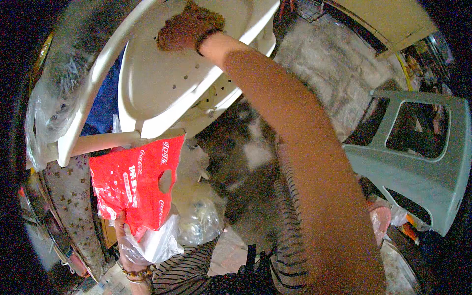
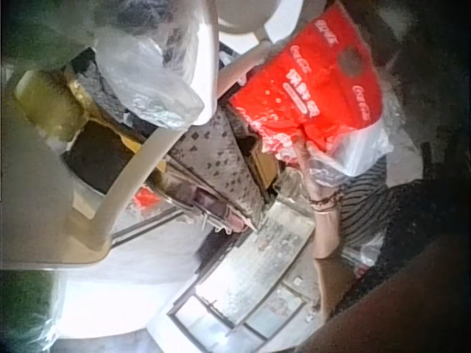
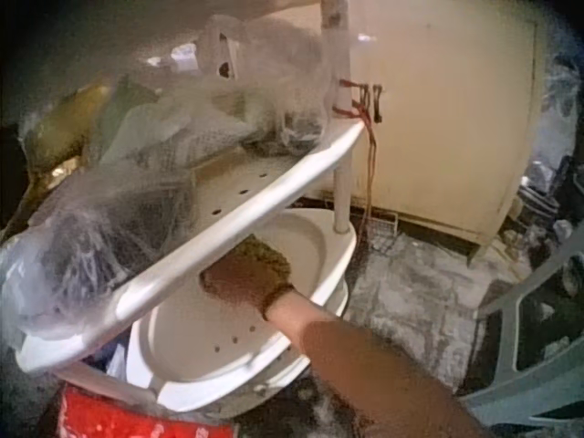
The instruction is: The person wipes down the tiers of a white plastic corner shelf with a yellow cloth and sorts through items stored in plastic bags.
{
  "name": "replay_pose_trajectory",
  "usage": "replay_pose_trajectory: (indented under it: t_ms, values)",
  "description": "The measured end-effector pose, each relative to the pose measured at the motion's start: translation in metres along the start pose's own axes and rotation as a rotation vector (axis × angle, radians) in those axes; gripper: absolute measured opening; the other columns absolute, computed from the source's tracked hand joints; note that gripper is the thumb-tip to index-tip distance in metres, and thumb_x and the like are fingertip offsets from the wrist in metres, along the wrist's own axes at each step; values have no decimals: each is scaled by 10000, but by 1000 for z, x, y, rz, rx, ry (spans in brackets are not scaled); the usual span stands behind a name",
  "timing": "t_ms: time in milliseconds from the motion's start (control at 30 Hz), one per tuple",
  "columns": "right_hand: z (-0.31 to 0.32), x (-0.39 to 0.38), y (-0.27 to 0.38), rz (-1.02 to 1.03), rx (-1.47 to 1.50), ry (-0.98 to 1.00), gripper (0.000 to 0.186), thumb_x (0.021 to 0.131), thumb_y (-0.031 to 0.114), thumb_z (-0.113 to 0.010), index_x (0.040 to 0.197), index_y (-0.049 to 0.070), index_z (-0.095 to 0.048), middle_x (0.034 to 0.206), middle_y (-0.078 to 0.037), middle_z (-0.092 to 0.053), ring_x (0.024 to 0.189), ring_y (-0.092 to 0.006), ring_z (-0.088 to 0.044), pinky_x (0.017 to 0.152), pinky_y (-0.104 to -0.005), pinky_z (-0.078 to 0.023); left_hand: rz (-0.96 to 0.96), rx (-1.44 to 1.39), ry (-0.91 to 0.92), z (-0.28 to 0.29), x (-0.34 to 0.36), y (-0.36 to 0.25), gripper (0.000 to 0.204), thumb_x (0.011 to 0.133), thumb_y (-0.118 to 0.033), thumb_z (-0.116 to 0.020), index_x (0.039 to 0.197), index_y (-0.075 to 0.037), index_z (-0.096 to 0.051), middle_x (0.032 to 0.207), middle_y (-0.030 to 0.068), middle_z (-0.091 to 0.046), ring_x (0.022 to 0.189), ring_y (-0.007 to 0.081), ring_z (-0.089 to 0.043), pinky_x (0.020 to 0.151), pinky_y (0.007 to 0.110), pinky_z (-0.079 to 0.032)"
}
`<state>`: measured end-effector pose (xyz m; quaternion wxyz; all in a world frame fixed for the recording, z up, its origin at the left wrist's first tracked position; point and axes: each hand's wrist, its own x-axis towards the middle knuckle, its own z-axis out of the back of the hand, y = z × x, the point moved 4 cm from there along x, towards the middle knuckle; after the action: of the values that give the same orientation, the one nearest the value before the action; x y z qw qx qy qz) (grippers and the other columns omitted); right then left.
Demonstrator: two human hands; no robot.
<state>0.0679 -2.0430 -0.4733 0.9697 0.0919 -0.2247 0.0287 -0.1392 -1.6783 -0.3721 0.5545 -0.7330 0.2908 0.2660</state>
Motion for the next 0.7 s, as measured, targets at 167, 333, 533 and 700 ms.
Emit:
replay_pose_trajectory:
  t_ms: [167,333,533,700]
  values:
    - [44,-79,61,268,82,316,279,757,92,-504,990,134,-653,1036,-131,-602,946,-307,-598,853,-393,-471,4,-36,-12,10,2,3,501,851,-323,-558,1252,-43,-450,1261,121,-515,1121,281,-516,962,445,-411]
    - [64,-86,-32,2,-165,457,324,681,68,-514,966,121,-658,994,-126,-612,945,-293,-593,826,-413,-468,29,-46,6,2,0,3,495,851,-318,-557,1249,-42,-452,1259,122,-517,1118,281,-518,963,447,-410]
    - [60,-94,-1,-8,-128,733,363,706,78,-481,1020,140,-652,1097,-97,-603,1009,-260,-578,879,-338,-445,17,-64,-8,13,3,4,490,858,-321,-545,1248,-39,-456,1266,122,-513,1120,283,-518,968,450,-403]
    - [41,-75,105,480,94,106,229,737,164,-537,941,132,-637,1010,-116,-589,1006,-319,-565,833,-458,-456,-1,-50,7,11,9,1,511,855,-338,-550,1257,-40,-446,1268,121,-510,1122,281,-514,971,444,-397]
